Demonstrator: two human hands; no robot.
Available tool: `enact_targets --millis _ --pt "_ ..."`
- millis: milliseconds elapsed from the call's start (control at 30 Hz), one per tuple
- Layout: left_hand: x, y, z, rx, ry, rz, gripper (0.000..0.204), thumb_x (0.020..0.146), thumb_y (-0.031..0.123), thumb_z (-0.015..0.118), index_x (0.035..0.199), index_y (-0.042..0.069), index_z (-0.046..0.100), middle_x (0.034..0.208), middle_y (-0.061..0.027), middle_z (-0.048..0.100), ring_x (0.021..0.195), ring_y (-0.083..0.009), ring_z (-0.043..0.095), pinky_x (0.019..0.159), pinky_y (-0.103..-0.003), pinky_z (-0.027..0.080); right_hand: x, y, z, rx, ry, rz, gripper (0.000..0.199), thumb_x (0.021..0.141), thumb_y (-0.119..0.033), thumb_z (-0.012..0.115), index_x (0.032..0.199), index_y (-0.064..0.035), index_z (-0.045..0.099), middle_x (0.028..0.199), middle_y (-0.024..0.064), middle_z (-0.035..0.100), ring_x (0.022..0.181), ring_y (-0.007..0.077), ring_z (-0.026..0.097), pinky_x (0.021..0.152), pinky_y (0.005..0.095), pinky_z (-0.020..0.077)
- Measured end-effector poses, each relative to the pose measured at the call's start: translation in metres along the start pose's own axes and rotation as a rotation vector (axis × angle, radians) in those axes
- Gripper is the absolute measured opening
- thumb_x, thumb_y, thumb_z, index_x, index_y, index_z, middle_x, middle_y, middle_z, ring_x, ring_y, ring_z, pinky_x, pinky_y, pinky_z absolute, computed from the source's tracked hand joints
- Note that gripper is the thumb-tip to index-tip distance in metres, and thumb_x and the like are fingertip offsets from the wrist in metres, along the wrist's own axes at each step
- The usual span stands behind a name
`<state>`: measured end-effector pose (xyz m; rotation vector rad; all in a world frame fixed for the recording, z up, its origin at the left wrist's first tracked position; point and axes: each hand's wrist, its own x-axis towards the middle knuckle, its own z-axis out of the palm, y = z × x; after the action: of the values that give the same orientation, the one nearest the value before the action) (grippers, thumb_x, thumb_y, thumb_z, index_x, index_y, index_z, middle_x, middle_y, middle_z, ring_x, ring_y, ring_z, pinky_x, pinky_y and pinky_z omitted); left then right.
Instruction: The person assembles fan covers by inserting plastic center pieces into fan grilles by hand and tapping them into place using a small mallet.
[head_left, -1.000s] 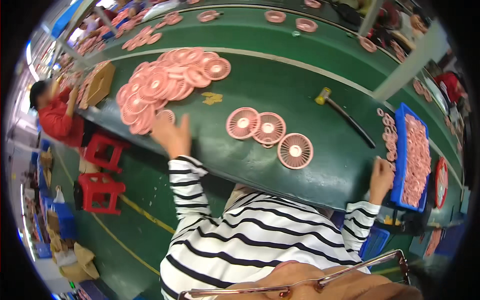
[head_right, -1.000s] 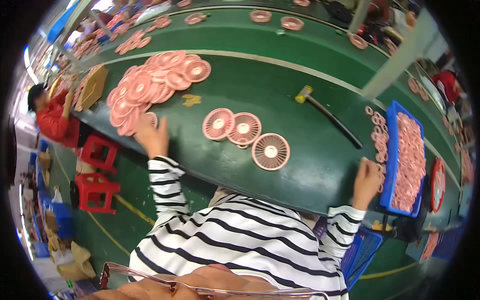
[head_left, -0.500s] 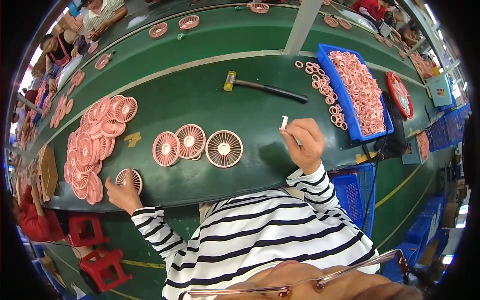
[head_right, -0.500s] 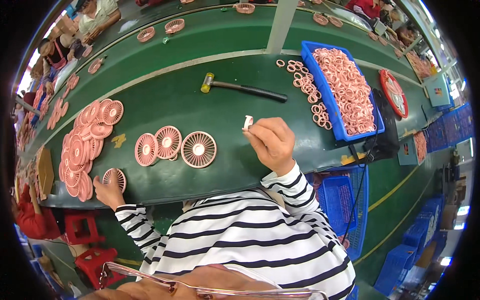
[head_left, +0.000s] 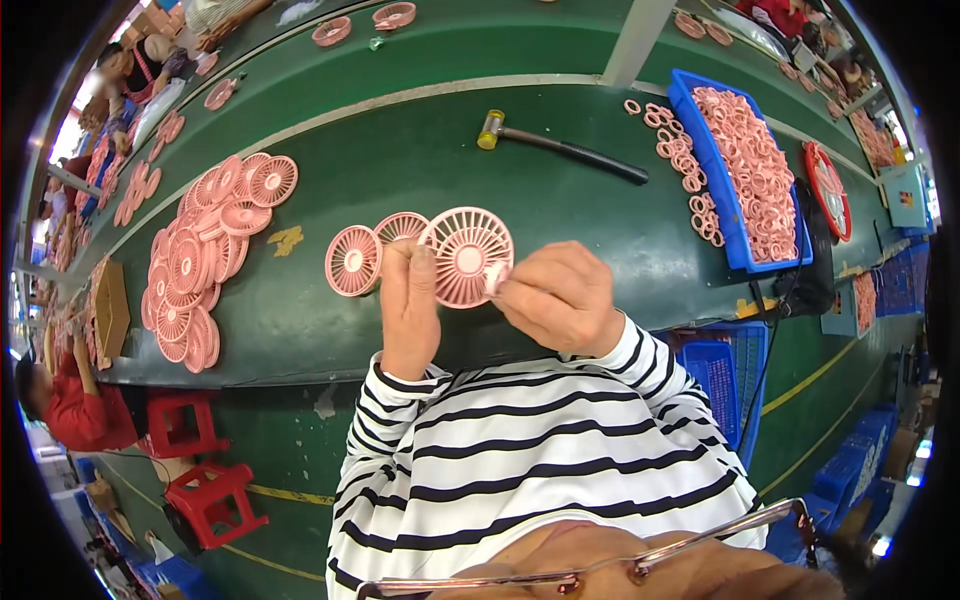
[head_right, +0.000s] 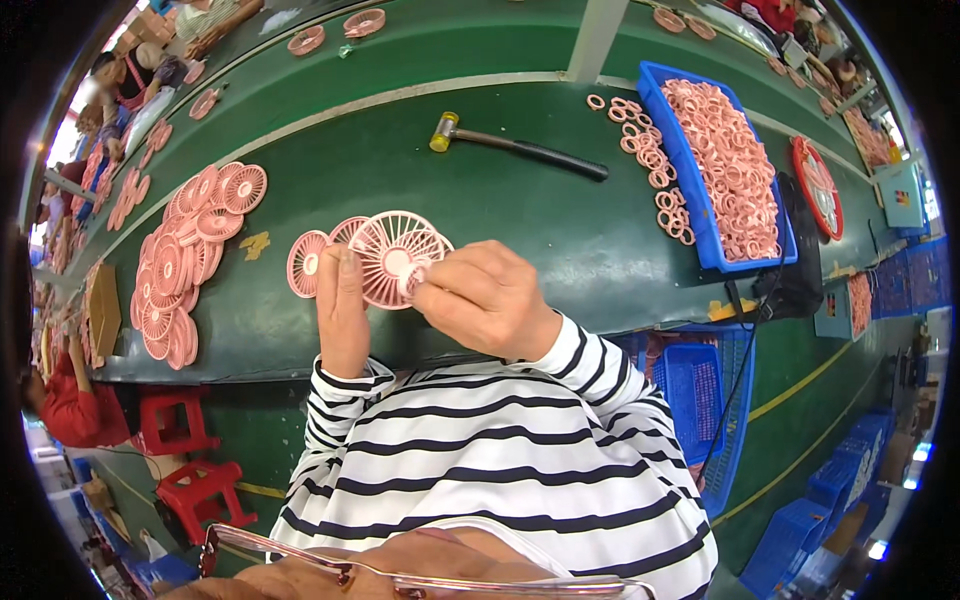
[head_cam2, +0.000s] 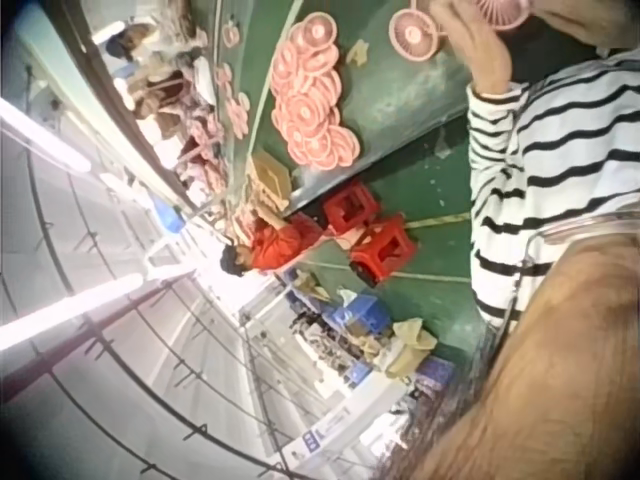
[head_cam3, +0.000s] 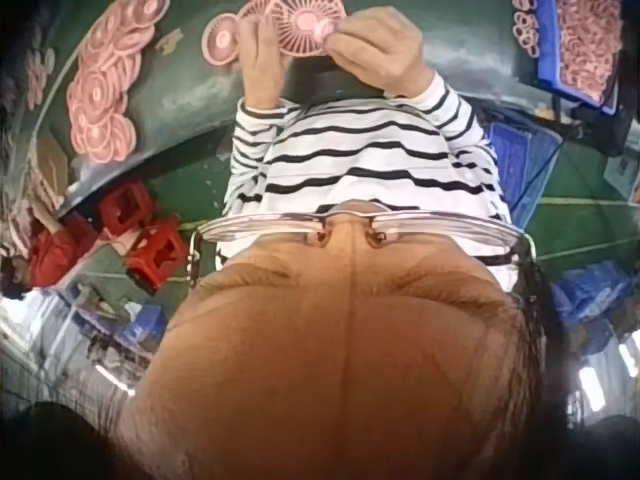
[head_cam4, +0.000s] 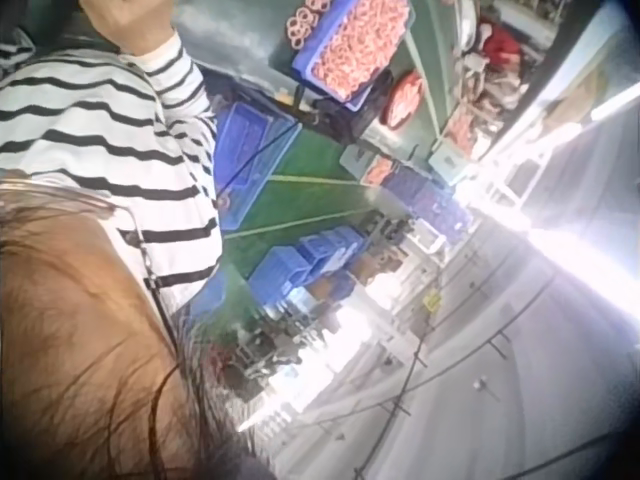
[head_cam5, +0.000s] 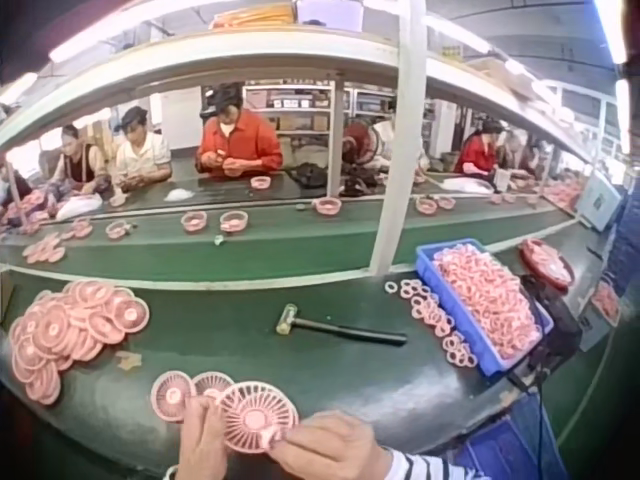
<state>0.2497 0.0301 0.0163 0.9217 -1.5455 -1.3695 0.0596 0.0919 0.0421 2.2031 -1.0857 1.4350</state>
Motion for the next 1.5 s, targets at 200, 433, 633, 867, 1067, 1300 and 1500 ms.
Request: enact_targets --millis 200,433,633,867,1067,1300,1500 --pt "-0.001 0.015 0.024 -0.062 -0.071 0.128 0.037 0.103 0.02 0.045 0.133 -0.003 0.043 0.115 -0.0064 0.056 0.103 -0.0115 0.053 0.092 -0.026 0.042 0.001 -0.005 0.008 -0.063 -0.155 0.214 0.022 0.069 -0.005 0.074 0.09 -0.0048 0.066 0.085 0.0058 0.063 0.073 0.0249 0.061 0.064 0.035 0.0498" --pt "-0.005 0.016 0.022 -0.204 -0.119 0.006 0.037 0.1 0.012 0.046 0.133 -0.003 0.043 0.119 -0.007 0.054 0.106 -0.0125 0.053 0.095 -0.027 0.042 -0.003 -0.005 0.011 -0.076 -0.095 0.246 0.02 0.071 -0.003 0.073 0.089 -0.0047 0.065 0.085 0.0057 0.062 0.074 0.0247 0.061 0.063 0.0353 0.0478" --pt "-0.008 0.006 0.03 -0.313 -0.114 0.02 0.035 0.096 0.004 0.049 0.129 -0.003 0.04 0.119 -0.011 0.054 0.107 -0.0152 0.055 0.095 -0.03 0.046 -0.001 -0.005 0.01 -0.099 -0.257 0.288 0.018 0.074 -0.005 0.071 0.09 -0.005 0.062 0.087 0.0065 0.061 0.078 0.0253 0.06 0.068 0.0366 0.0457" --pt "-0.009 -0.009 0.028 -0.257 -0.11 -0.063 0.028 0.092 -0.001 0.052 0.116 -0.001 0.038 0.113 -0.0104 0.053 0.1 -0.0115 0.055 0.087 -0.029 0.051 -0.01 -0.011 0.012 -0.057 -0.284 0.422 0.019 0.077 -0.008 0.072 0.093 -0.0055 0.062 0.087 0.0072 0.061 0.079 0.0254 0.059 0.068 0.0368 0.0435" --pt "-0.006 0.01 0.022 -0.552 -0.226 -0.298 0.044 0.09 0.0 0.052 0.131 -0.003 0.039 0.125 -0.0116 0.055 0.112 -0.0152 0.057 0.096 -0.031 0.047 -0.008 -0.009 0.003 -0.115 -0.222 0.345 0.024 0.076 -0.015 0.074 0.099 -0.0094 0.068 0.091 0.0018 0.062 0.087 0.0218 0.059 0.078 0.0362 0.0415" --pt "-0.01 0.01 0.019 -0.618 -0.488 -0.362 0.05 0.095 0.012 0.057 0.139 -0.002 0.037 0.121 -0.0099 0.057 0.108 -0.0145 0.058 0.093 -0.029 0.048 -0.012 0.01 -0.022 0.271 -0.346 0.275 0.023 0.076 -0.022 0.076 0.097 -0.0141 0.074 0.112 0.0019 0.066 0.108 0.0249 0.056 0.093 0.0403 0.0399" --pt "-0.008 0.012 0.035 -0.44 -0.432 -0.264 0.049 0.097 0.017 0.058 0.139 0.0 0.039 0.124 -0.0082 0.057 0.113 -0.0158 0.057 0.098 -0.032 0.046 -0.025 0.014 -0.025 0.593 -0.336 0.599 0.034 0.081 -0.017 0.077 0.113 -0.0095 0.069 0.134 0.0159 0.055 0.123 0.0318 0.052 0.103 0.0424 0.0404"
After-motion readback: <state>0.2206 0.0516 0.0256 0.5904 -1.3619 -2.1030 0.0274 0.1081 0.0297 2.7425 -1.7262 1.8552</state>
